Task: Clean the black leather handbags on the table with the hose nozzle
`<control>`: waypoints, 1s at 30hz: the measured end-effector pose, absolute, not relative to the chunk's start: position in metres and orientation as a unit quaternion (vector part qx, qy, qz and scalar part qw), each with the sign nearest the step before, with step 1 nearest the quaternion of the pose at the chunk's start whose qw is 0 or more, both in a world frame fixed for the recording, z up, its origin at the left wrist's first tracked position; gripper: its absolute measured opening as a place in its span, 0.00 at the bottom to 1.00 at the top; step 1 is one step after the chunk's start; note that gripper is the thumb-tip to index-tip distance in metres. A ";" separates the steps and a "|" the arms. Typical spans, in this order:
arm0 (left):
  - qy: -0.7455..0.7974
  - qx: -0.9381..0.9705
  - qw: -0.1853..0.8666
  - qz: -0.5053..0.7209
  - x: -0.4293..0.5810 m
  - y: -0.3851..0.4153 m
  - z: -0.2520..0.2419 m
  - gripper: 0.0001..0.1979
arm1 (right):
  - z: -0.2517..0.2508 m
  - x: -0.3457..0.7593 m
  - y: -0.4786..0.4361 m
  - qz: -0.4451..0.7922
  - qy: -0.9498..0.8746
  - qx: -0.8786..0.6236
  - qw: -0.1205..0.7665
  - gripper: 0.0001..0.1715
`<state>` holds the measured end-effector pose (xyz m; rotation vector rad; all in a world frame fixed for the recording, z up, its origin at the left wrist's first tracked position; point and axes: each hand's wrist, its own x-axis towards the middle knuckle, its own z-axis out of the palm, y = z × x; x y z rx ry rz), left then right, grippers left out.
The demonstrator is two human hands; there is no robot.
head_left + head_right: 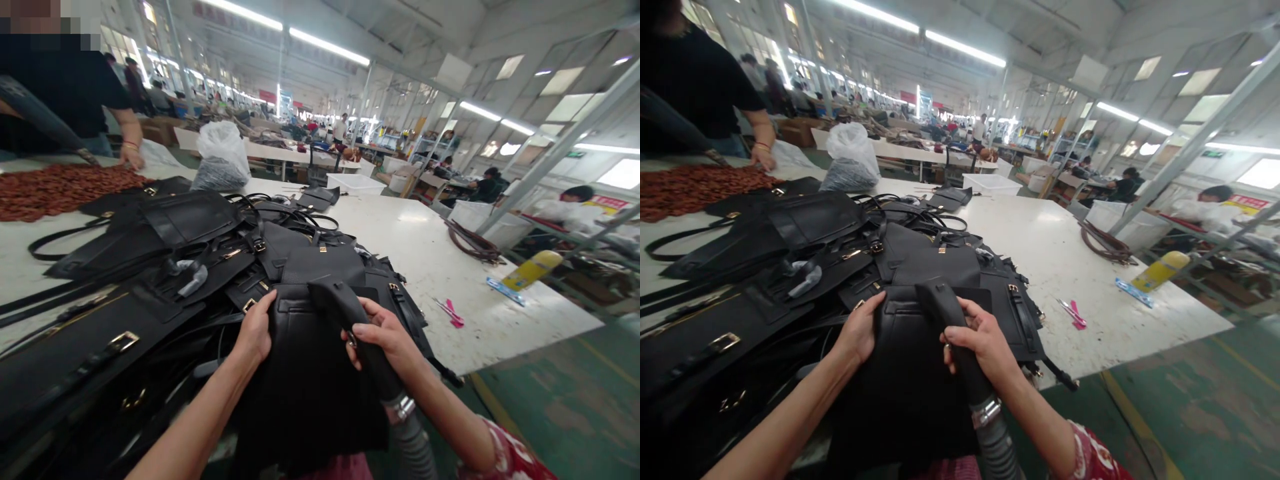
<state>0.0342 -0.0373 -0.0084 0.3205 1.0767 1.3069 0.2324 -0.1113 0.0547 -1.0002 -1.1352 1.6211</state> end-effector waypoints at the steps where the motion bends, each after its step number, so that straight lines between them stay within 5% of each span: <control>1: 0.466 0.130 0.659 0.576 0.033 -0.037 -0.006 0.08 | 0.056 0.235 -0.111 0.653 -0.456 -0.402 0.452 0.28; 12: 0.393 0.155 0.729 0.538 0.026 -0.052 0.011 0.14 | 0.059 0.203 -0.100 0.695 -0.492 -0.406 0.331 0.35; 21: 0.423 0.169 0.701 0.549 0.025 -0.048 0.006 0.08 | 0.069 0.205 -0.111 0.679 -0.535 -0.419 0.277 0.35; 27: 0.470 0.175 0.710 0.494 0.028 -0.047 -0.003 0.07 | 0.054 0.191 -0.102 0.507 -0.562 -0.486 0.436 0.37; 30: 0.472 0.216 0.676 0.523 0.026 -0.046 -0.007 0.05 | 0.056 0.199 -0.103 0.532 -0.538 -0.473 0.452 0.36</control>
